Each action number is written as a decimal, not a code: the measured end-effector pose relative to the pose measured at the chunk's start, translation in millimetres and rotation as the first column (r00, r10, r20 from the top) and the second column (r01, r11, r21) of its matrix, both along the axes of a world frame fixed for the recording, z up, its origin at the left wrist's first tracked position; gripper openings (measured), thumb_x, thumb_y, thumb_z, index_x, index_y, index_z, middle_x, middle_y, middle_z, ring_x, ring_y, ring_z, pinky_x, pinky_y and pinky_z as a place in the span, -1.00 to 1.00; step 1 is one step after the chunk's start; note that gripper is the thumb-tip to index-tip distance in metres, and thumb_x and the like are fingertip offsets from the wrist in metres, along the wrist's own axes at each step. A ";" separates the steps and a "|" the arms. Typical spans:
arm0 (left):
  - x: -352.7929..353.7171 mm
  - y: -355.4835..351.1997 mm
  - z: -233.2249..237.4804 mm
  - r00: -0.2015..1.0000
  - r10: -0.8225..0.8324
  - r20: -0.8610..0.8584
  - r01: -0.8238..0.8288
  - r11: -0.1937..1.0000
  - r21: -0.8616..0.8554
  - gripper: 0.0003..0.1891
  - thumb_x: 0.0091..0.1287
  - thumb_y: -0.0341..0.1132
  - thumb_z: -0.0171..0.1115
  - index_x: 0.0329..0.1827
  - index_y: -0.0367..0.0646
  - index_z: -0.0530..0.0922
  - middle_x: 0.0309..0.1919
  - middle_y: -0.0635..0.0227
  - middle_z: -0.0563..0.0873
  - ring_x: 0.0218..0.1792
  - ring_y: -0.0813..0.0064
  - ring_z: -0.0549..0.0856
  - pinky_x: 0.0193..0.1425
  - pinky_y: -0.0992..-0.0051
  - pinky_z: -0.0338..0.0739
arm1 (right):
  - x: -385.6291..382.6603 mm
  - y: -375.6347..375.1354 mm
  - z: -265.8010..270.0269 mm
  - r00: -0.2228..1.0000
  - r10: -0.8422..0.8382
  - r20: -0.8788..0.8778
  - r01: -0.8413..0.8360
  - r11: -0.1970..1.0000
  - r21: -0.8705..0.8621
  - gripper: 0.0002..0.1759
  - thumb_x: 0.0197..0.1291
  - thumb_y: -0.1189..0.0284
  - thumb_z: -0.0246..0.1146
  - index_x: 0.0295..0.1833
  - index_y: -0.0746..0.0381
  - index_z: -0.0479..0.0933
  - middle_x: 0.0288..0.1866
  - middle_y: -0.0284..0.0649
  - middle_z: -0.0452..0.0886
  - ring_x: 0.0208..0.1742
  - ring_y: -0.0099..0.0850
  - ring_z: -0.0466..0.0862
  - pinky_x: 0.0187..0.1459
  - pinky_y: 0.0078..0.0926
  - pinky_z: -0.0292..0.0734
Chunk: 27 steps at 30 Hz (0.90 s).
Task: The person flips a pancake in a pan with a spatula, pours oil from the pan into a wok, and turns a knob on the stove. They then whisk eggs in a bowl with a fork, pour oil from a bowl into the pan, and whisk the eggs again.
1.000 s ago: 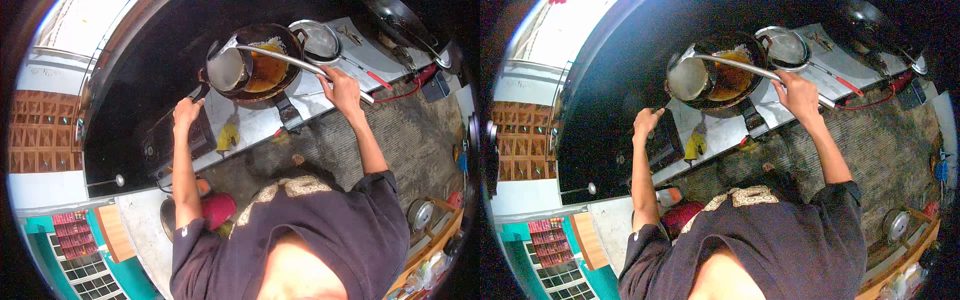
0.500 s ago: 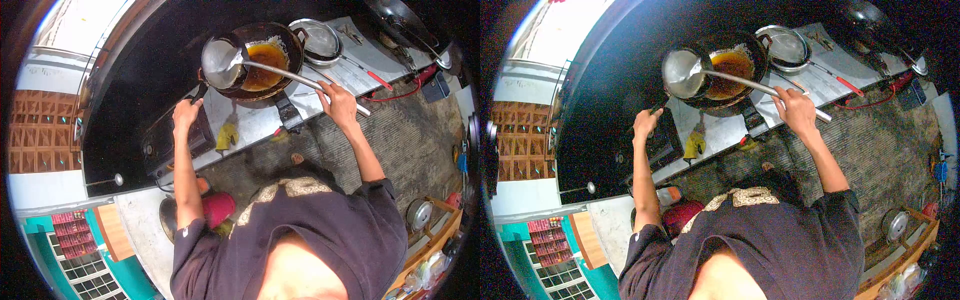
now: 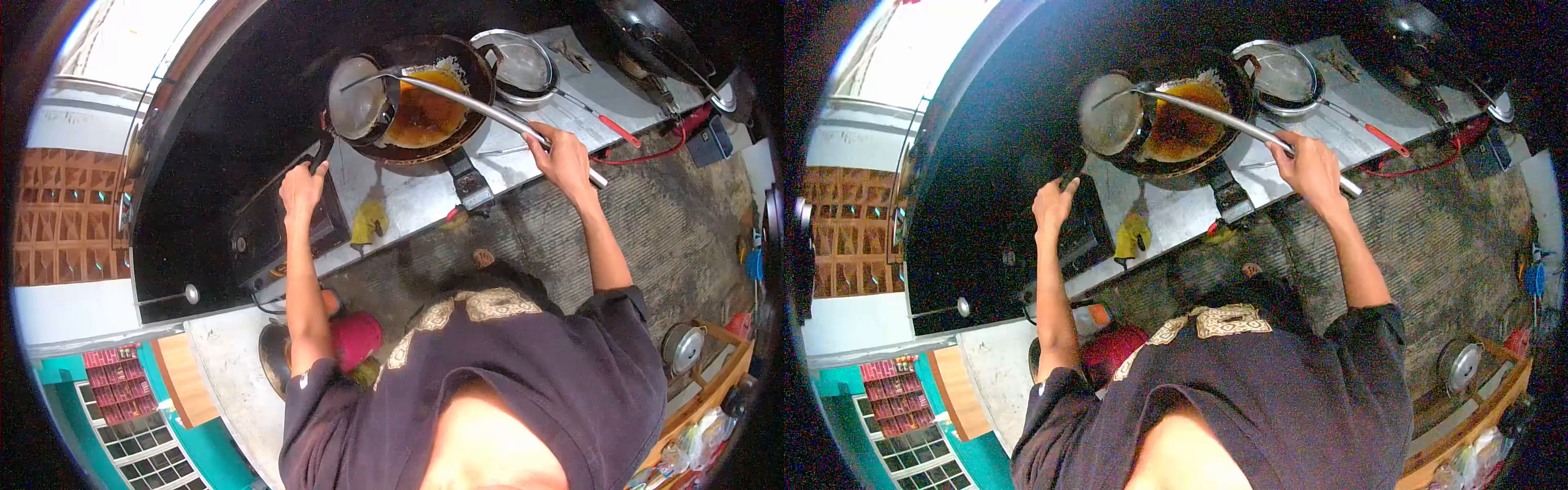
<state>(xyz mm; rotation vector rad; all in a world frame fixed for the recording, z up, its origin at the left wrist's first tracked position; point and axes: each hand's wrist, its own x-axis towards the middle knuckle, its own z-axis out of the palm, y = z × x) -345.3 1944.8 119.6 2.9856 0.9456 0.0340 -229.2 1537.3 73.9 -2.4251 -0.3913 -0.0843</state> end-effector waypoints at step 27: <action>-7.4 0.6 -4.0 0.999 -0.041 -0.003 0.041 0.984 0.173 -0.38 0.28 0.20 0.01 0.08 -0.19 0.55 -0.22 -0.04 0.68 -0.13 0.02 0.66 -0.04 0.17 0.51 | 30.2 -5.9 -5.2 0.987 0.118 0.107 -0.116 0.993 -0.022 -0.66 0.09 0.15 0.27 -0.17 0.18 0.65 -0.49 -0.07 0.64 -0.43 -0.12 0.65 -0.38 -0.21 0.51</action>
